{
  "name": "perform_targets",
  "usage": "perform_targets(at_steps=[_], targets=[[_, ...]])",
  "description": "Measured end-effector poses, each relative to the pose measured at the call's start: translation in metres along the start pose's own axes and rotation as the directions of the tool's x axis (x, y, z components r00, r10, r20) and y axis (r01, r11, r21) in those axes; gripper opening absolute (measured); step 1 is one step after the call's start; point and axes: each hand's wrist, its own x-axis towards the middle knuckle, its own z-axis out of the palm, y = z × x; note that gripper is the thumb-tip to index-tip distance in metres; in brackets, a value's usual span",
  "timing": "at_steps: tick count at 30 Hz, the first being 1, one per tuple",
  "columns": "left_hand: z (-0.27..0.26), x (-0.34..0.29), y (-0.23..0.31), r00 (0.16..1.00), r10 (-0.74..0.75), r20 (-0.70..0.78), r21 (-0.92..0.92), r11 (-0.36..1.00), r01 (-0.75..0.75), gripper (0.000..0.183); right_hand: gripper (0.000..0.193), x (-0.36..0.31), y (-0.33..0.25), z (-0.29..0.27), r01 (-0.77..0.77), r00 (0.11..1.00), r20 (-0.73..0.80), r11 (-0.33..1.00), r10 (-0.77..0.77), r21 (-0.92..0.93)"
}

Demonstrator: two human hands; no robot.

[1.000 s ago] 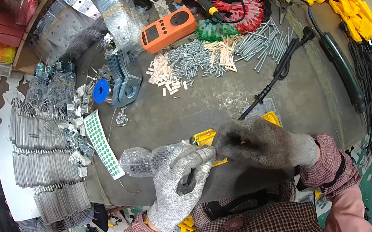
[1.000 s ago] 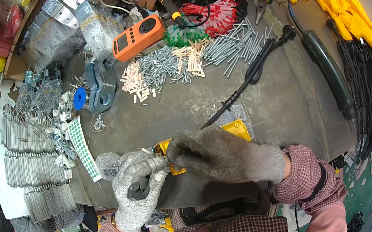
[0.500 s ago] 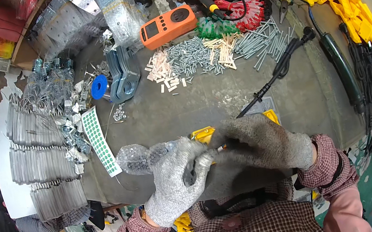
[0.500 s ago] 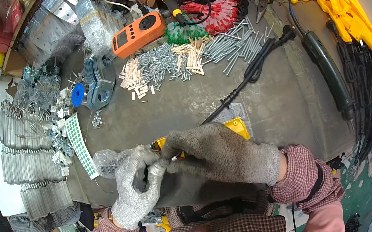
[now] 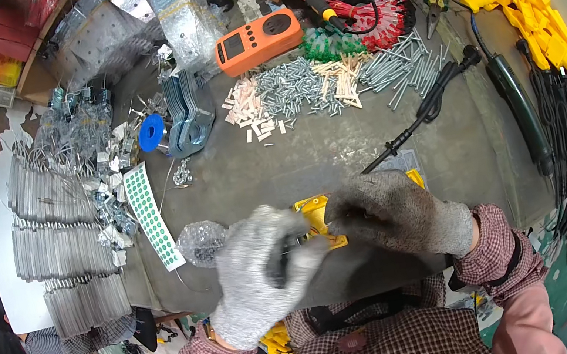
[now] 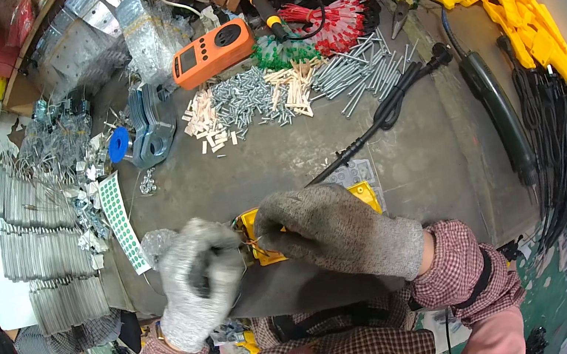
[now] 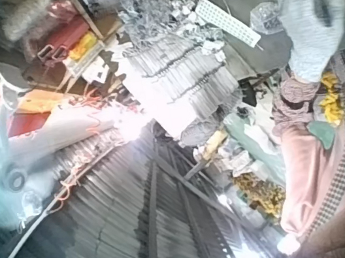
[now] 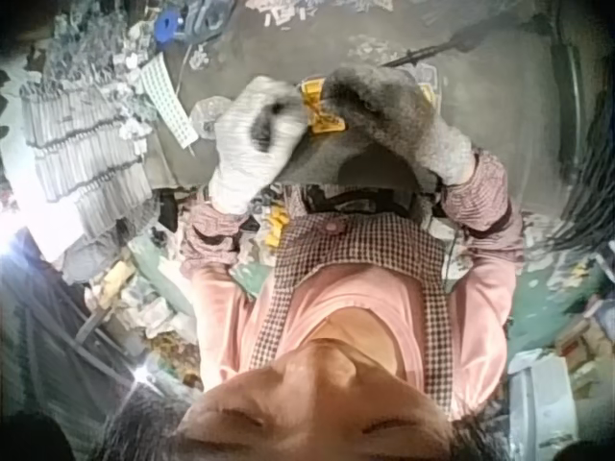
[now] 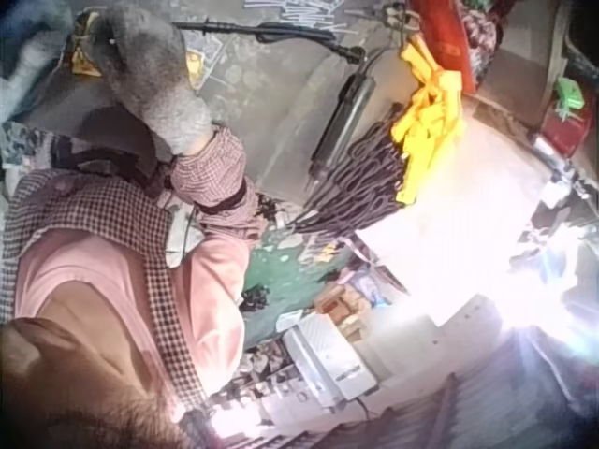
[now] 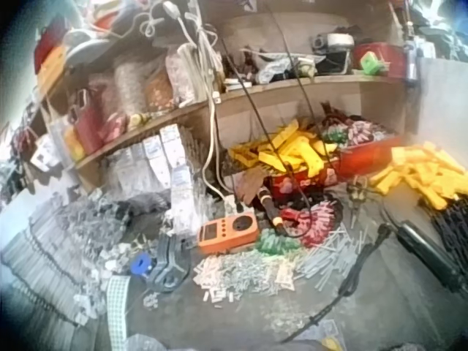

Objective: Assembling components and soldering wires inside a yellow plastic handheld device housing using a soldering iron and an electric screwdriver.

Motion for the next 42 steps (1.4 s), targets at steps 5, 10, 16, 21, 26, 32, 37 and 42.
perform_targets(at_steps=[5,10,16,21,26,32,37,42], targets=[[0.008,-0.004,0.001,0.997,0.066,0.031,0.150,0.986,-0.070,0.007,0.016,0.001,0.006,0.002,0.148,0.988,-0.036,0.985,-0.152,-0.093],[0.008,-0.004,0.002,1.000,0.010,0.008,0.102,0.995,-0.011,0.005,0.017,0.005,0.004,0.006,0.210,0.973,-0.078,0.973,-0.218,-0.099],[0.004,-0.014,-0.007,0.982,-0.114,-0.150,-0.184,0.979,0.085,0.014,0.016,0.001,0.003,0.006,0.110,0.993,-0.036,0.993,-0.111,-0.034],[0.004,-0.001,0.003,0.991,0.110,0.076,0.394,0.910,-0.132,0.025,0.014,-0.001,0.003,0.007,0.109,0.993,-0.034,0.994,-0.109,-0.014],[-0.004,0.005,-0.004,0.998,0.056,-0.008,0.058,0.997,-0.055,0.030,0.015,-0.002,0.009,0.004,0.104,0.995,0.001,0.993,-0.104,-0.056],[0.003,-0.011,0.001,0.991,0.079,0.110,0.383,0.917,-0.116,0.019,0.020,0.003,-0.011,-0.011,0.123,0.992,-0.023,0.992,-0.122,0.023],[0.011,-0.008,-0.003,0.986,0.167,-0.013,0.346,0.926,-0.152,0.017,0.032,-0.020,-0.003,-0.081,-0.105,0.985,-0.172,0.883,0.028,-0.458],[0.025,-0.017,-0.003,0.978,0.207,0.013,0.270,0.941,-0.203,0.018,0.019,-0.019,0.009,-0.081,-0.208,0.978,-0.116,0.813,0.172,-0.544]])
